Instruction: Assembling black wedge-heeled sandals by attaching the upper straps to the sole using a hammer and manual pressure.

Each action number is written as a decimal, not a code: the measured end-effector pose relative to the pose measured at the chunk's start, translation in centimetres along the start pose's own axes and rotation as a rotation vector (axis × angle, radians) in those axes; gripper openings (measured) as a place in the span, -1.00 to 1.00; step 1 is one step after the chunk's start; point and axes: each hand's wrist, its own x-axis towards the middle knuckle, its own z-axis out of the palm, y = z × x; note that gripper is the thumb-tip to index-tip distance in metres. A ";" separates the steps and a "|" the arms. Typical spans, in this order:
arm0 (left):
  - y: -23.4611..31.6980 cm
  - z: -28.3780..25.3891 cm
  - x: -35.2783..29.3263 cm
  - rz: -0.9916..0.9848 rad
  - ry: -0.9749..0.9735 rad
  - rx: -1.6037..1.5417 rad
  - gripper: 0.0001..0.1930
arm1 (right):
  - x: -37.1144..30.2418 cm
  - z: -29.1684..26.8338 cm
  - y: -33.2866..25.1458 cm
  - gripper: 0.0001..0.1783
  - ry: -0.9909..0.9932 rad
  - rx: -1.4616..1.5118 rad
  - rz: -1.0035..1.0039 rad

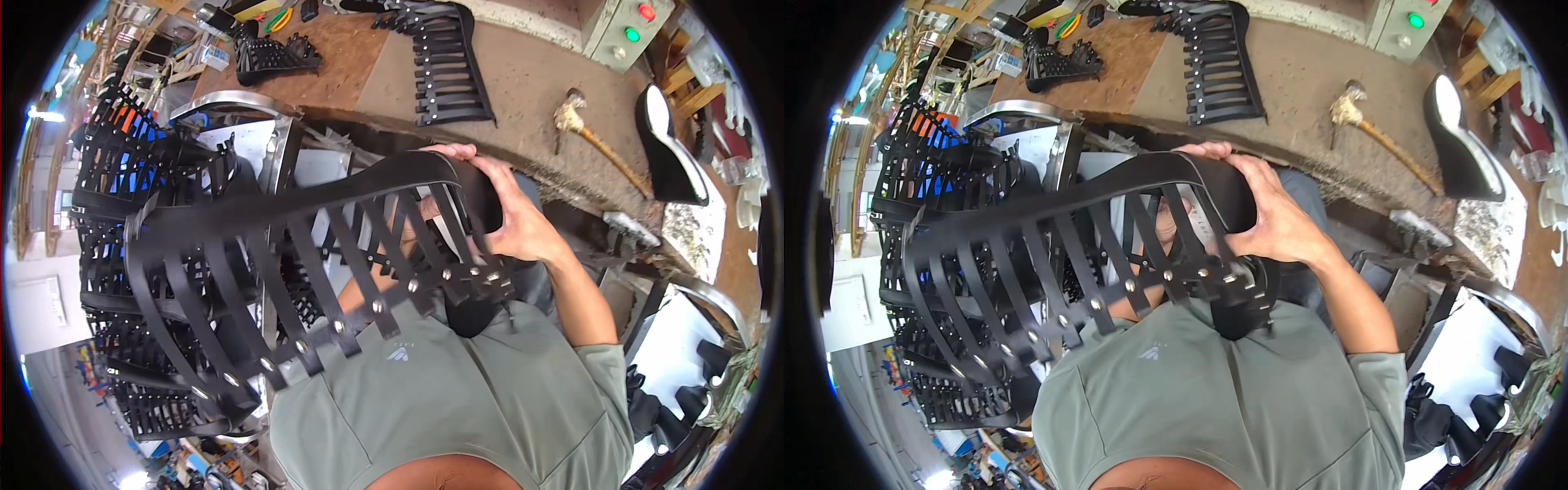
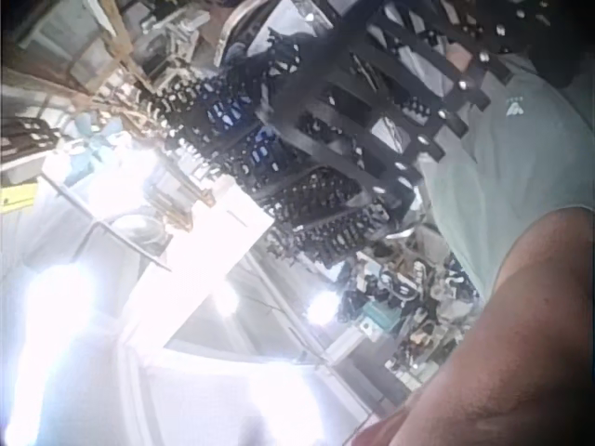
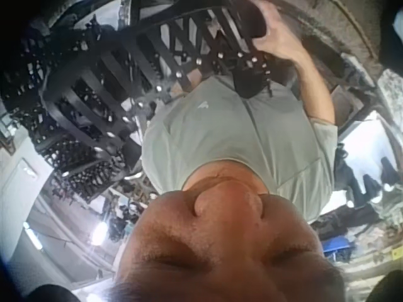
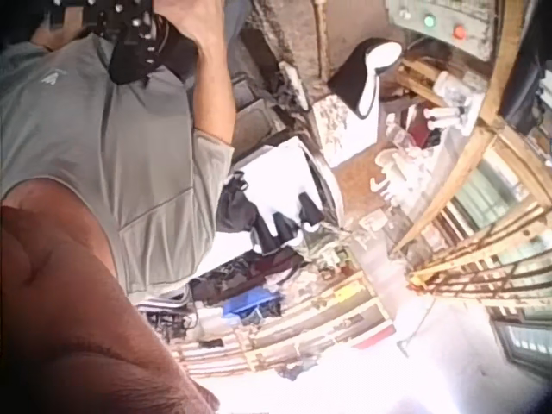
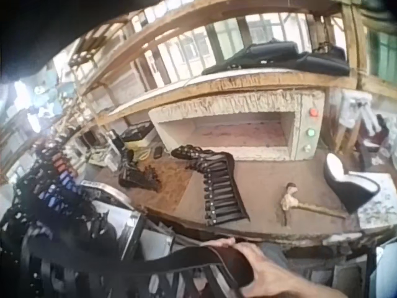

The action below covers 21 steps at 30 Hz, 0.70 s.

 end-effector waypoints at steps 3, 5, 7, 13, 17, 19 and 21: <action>1.9 1.5 0.7 0.111 -0.048 0.063 -0.47 | -0.6 1.4 -0.1 0.12 0.144 -0.043 -0.098; 1.9 1.5 0.6 0.081 -0.055 0.062 -0.45 | -1.3 1.8 -0.1 0.12 0.178 -0.063 -0.100; 1.7 1.8 0.1 0.147 -0.061 -0.046 -0.44 | -1.2 1.2 -1.5 0.11 0.196 -0.079 -0.126; 3.4 3.0 0.6 0.363 -0.163 0.041 -0.51 | 0.1 1.9 -3.7 0.02 0.271 -0.165 -0.363; 5.6 2.8 -0.2 0.146 -0.156 0.126 -0.56 | -1.0 2.1 -4.0 0.04 0.297 -0.261 -0.311; 6.8 2.9 -0.1 0.200 -0.159 0.310 -0.57 | -0.9 1.0 -5.0 0.08 0.254 -0.295 -0.280; 7.1 3.0 0.1 0.253 -0.163 0.272 -0.62 | 0.0 -0.8 -5.5 0.14 -0.027 -0.252 -0.273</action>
